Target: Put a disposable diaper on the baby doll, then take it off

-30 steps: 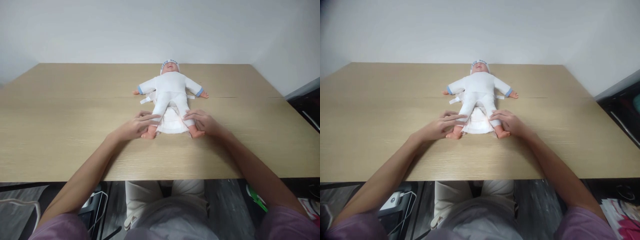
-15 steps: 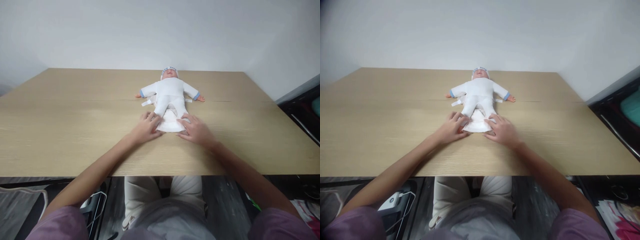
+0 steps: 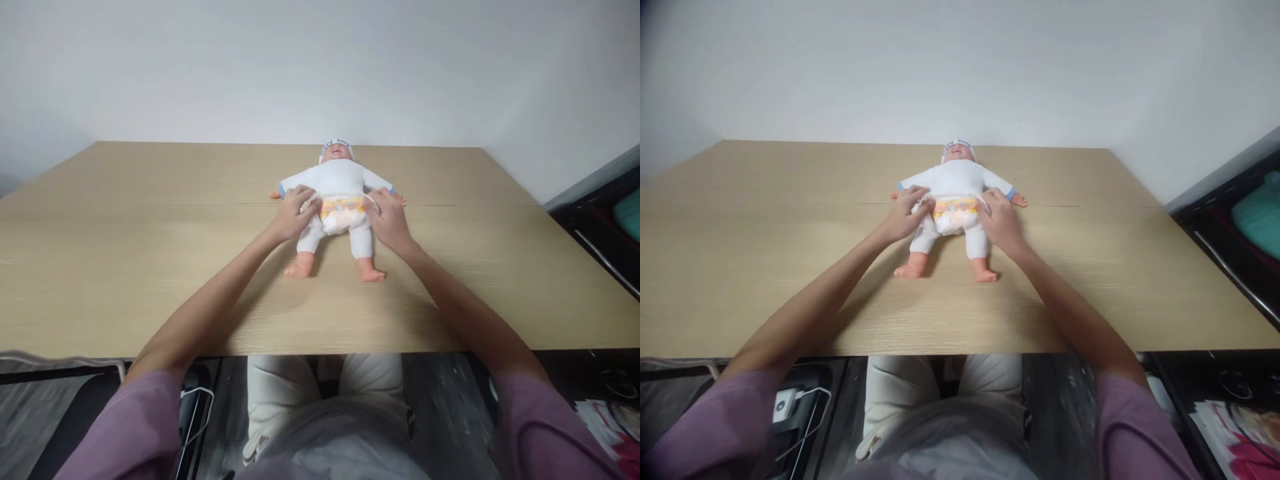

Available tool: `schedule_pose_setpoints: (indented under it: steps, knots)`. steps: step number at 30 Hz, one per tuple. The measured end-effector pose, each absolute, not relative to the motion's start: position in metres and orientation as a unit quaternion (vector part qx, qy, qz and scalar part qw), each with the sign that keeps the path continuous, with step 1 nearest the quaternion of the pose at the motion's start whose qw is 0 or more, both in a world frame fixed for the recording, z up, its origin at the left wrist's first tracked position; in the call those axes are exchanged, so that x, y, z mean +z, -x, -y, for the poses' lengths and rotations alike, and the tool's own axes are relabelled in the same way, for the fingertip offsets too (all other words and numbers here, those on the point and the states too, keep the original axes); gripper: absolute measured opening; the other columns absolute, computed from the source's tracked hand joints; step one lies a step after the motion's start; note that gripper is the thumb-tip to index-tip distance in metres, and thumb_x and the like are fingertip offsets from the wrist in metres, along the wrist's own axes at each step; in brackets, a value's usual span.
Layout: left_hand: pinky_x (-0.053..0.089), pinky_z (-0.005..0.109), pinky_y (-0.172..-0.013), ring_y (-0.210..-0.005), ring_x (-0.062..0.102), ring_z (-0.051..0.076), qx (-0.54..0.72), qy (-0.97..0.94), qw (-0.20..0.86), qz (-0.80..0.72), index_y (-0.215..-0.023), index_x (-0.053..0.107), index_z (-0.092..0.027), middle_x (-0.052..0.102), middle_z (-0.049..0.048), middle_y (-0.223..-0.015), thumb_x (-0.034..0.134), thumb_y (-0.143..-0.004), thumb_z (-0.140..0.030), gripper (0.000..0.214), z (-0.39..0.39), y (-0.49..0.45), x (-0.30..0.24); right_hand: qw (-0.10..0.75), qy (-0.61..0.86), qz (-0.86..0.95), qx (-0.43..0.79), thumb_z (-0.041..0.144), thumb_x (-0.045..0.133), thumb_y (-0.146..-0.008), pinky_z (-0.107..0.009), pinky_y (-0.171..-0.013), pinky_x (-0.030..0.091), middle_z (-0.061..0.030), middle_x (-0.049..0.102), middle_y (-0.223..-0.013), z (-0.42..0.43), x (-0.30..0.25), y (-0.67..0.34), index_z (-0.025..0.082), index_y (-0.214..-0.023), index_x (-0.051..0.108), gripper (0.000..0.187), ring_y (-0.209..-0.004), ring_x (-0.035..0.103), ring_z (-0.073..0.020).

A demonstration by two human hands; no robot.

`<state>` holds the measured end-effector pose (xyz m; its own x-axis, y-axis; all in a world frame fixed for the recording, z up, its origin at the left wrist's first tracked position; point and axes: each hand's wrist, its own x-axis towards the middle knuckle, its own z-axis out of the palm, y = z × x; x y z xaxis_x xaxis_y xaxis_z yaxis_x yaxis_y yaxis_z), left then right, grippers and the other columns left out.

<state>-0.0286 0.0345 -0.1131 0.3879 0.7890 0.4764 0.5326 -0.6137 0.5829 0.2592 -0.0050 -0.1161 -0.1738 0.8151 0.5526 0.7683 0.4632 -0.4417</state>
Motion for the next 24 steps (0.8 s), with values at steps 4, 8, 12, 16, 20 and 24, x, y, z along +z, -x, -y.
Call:
schedule_pose_setpoints:
  steps: [4, 8, 12, 16, 20, 24]
  knots:
    - [0.052, 0.05, -0.109, -0.107, 0.063, 0.03, 0.415, -0.76, 0.259, -0.428, -0.097, 0.057, -0.025, 0.069, 0.0106, -0.107, 0.049, -0.102, -0.081, 0.057, -0.086, 0.014, -0.113, 0.374, 0.59, 0.714, 0.055, 0.049, 0.032, -0.117, -0.047, -0.111, 0.055, -0.0149, 0.075, -0.119, -0.057, -0.117, -0.251, 0.024, -0.111, 0.074, 0.049, -0.116, 0.069, -0.0335]
    - [0.053, 0.049, -0.109, -0.107, 0.066, 0.031, 0.423, -0.708, 0.347, -0.447, -0.097, 0.058, -0.023, 0.07, 0.0096, -0.103, 0.061, -0.096, -0.082, 0.059, -0.127, 0.007, -0.119, 0.393, 0.602, 0.655, 0.234, 0.049, 0.047, -0.11, -0.047, -0.115, 0.053, -0.0119, 0.081, -0.12, -0.114, -0.126, -0.25, 0.022, -0.108, 0.075, 0.039, -0.119, 0.07, -0.0323]
    - [0.051, 0.048, -0.117, -0.121, 0.067, 0.034, 0.431, -0.663, 0.41, -0.455, -0.099, 0.064, -0.02, 0.075, 0.0107, -0.111, 0.065, -0.096, -0.073, 0.053, -0.146, 0.007, -0.136, 0.409, 0.579, 0.631, 0.315, 0.051, 0.055, -0.103, -0.043, -0.111, 0.056, -0.0109, 0.083, -0.114, -0.143, -0.143, -0.253, 0.018, -0.096, 0.075, 0.039, -0.115, 0.073, -0.0307]
    - [0.052, 0.049, -0.117, -0.122, 0.07, 0.035, 0.431, -0.614, 0.489, -0.445, -0.104, 0.07, -0.018, 0.079, 0.0108, -0.113, 0.071, -0.095, -0.065, 0.048, -0.149, 0.007, -0.148, 0.421, 0.559, 0.629, 0.338, 0.048, 0.056, -0.099, -0.041, -0.114, 0.054, -0.0097, 0.084, -0.115, -0.144, -0.153, -0.254, 0.02, -0.095, 0.076, 0.035, -0.117, 0.072, -0.0297]
    - [0.054, 0.048, -0.116, -0.119, 0.073, 0.034, 0.432, -0.584, 0.533, -0.434, -0.11, 0.073, -0.017, 0.081, 0.012, -0.117, 0.073, -0.093, -0.061, 0.048, -0.133, 0.006, -0.146, 0.418, 0.543, 0.621, 0.38, 0.046, 0.058, -0.098, -0.041, -0.112, 0.055, -0.0082, 0.084, -0.114, -0.127, -0.149, -0.254, 0.02, -0.096, 0.075, 0.031, -0.115, 0.073, -0.0287]
    - [0.056, 0.047, -0.113, -0.118, 0.075, 0.034, 0.412, -0.563, 0.575, -0.427, -0.115, 0.076, -0.016, 0.081, 0.0132, -0.12, 0.077, -0.088, -0.063, 0.054, -0.1, 0.015, -0.144, 0.394, 0.538, 0.629, 0.4, 0.05, 0.062, -0.1, -0.044, -0.114, 0.054, -0.0098, 0.083, -0.116, -0.092, -0.137, -0.253, 0.02, -0.097, 0.075, 0.033, -0.117, 0.072, -0.0307]
